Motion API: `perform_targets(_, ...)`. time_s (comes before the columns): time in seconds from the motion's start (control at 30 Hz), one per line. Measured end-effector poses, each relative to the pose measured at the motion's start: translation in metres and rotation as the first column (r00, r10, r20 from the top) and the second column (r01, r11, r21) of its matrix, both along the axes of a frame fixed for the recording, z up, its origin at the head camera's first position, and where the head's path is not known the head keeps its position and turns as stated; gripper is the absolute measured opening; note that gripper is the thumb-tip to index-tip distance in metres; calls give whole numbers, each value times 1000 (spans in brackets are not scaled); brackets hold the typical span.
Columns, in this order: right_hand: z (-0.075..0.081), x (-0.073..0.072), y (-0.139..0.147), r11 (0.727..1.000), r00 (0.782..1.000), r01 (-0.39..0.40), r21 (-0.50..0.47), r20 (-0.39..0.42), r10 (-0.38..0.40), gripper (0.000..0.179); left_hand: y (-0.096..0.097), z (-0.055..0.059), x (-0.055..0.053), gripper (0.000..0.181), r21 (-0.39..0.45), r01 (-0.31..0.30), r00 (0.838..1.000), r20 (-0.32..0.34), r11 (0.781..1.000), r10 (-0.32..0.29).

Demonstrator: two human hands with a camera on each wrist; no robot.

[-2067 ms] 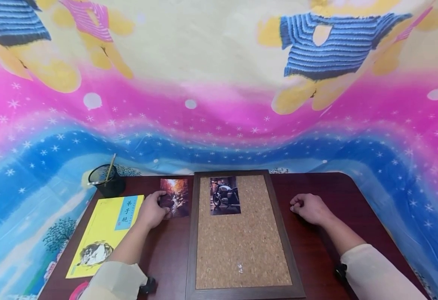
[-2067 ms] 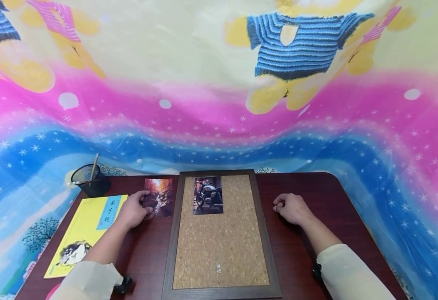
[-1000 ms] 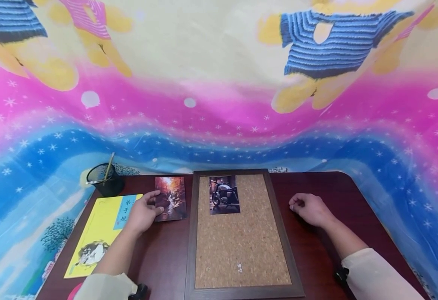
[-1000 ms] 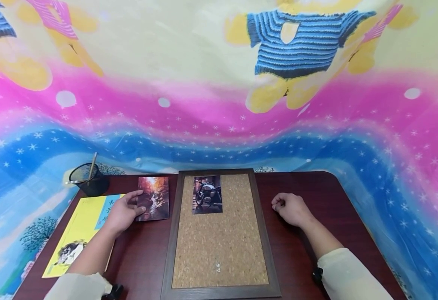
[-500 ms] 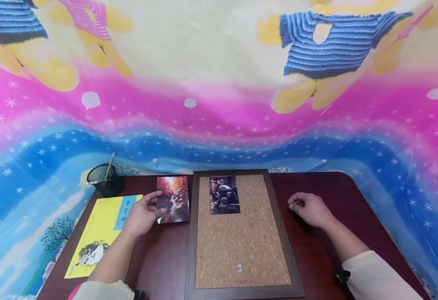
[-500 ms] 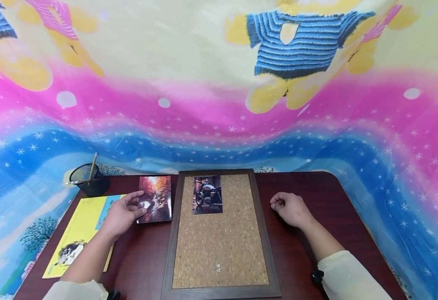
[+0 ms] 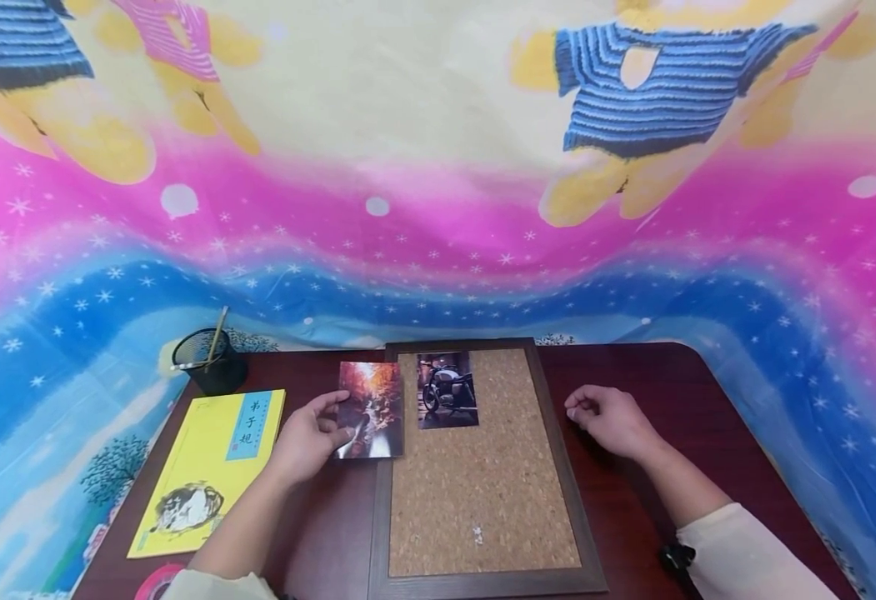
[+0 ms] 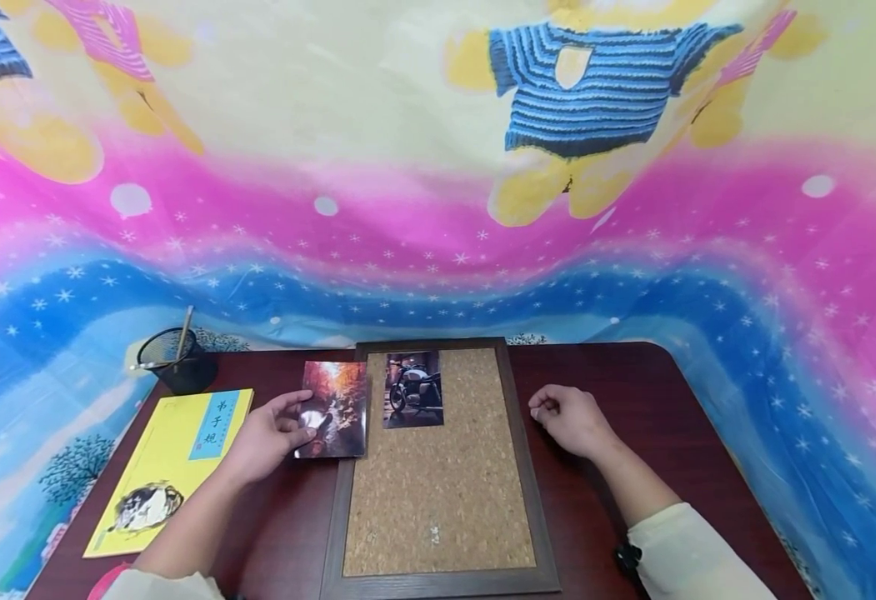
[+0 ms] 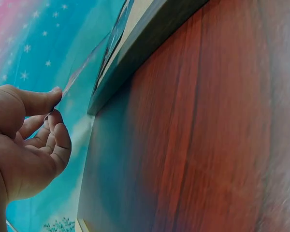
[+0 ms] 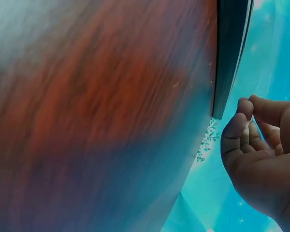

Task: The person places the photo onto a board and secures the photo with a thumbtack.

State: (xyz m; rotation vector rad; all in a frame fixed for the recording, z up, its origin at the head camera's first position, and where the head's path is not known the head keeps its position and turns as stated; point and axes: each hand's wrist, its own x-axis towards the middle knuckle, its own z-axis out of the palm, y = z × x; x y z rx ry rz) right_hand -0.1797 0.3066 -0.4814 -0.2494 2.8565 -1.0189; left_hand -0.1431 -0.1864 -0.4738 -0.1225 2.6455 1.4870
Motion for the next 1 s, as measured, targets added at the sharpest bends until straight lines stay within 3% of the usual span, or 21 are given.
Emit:
perform_targets(0.23, 4, 1, -12, 1000, 1000, -23, -11, -16, 23, 8, 14, -1, 5, 62, 79, 37, 999, 3, 996, -38)
perform_targets(0.57, 10, 3, -28, 998, 999, -49, -42, -4, 49, 6, 36, -6, 15, 61, 209, 86, 995, 21, 974, -93)
perform_targets(1.0, 9, 5, -48, 993, 994, -106, -49, -35, 104, 5, 53, -11, 22, 64, 243, 157, 984, 39, 957, -172)
